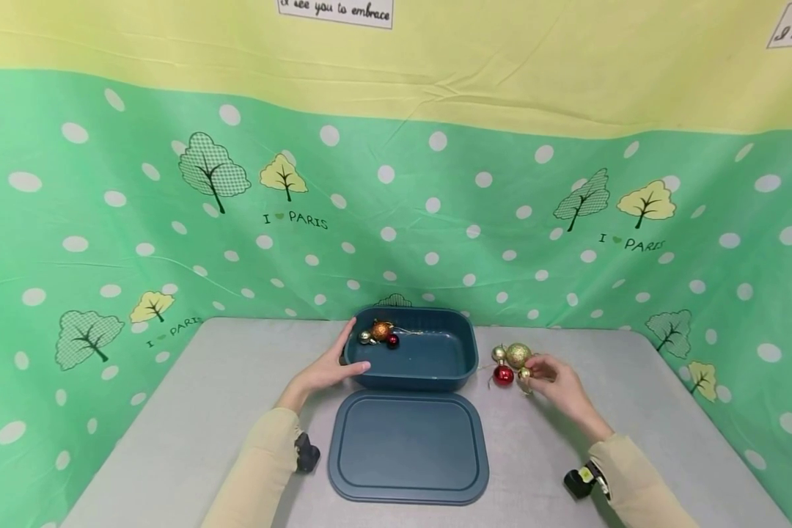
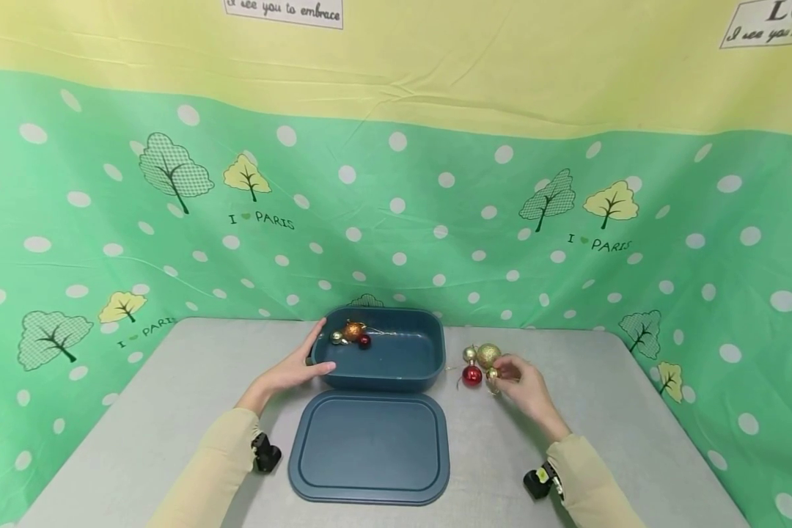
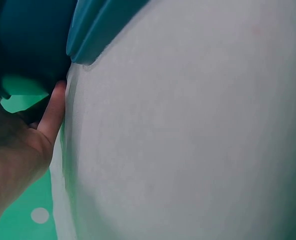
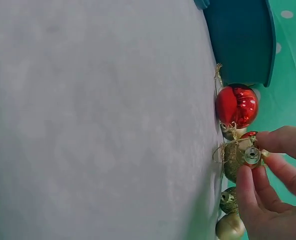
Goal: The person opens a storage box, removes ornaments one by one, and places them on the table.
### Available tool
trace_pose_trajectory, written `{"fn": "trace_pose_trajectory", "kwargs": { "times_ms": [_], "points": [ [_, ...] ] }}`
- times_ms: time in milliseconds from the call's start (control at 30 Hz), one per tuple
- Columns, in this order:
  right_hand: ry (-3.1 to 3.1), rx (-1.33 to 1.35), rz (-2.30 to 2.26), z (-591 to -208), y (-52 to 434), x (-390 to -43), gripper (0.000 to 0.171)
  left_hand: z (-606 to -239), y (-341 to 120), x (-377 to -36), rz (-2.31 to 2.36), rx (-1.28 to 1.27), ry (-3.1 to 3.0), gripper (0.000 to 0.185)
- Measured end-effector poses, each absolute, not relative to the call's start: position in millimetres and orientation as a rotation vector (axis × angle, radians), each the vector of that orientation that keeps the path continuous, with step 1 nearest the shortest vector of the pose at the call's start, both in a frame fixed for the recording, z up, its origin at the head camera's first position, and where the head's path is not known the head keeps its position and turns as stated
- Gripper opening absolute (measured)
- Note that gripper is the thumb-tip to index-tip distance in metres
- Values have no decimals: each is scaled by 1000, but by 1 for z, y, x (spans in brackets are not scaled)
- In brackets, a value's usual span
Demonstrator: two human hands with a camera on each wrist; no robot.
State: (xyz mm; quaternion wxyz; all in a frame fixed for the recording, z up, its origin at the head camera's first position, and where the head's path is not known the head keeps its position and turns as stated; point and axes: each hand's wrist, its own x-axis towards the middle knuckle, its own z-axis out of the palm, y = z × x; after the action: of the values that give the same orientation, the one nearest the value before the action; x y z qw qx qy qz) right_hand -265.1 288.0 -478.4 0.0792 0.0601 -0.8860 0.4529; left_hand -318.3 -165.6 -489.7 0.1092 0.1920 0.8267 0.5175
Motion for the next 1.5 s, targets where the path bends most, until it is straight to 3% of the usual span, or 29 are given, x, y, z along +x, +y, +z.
{"fn": "trace_pose_trajectory", "kwargs": {
  "times_ms": [367,567,1500],
  "points": [
    [-2676,51,1494,-478,287,-264,36,-480,-164,-315,1509,568,2401,99],
    [-2706,51,1488,-480,287,-266,25,-456,-162,-302,1494,581,2377,97],
    [-2693,110,1385,-471,297,-266,22,-452,-160,-297,1517,577,2359,94]
  ]
}}
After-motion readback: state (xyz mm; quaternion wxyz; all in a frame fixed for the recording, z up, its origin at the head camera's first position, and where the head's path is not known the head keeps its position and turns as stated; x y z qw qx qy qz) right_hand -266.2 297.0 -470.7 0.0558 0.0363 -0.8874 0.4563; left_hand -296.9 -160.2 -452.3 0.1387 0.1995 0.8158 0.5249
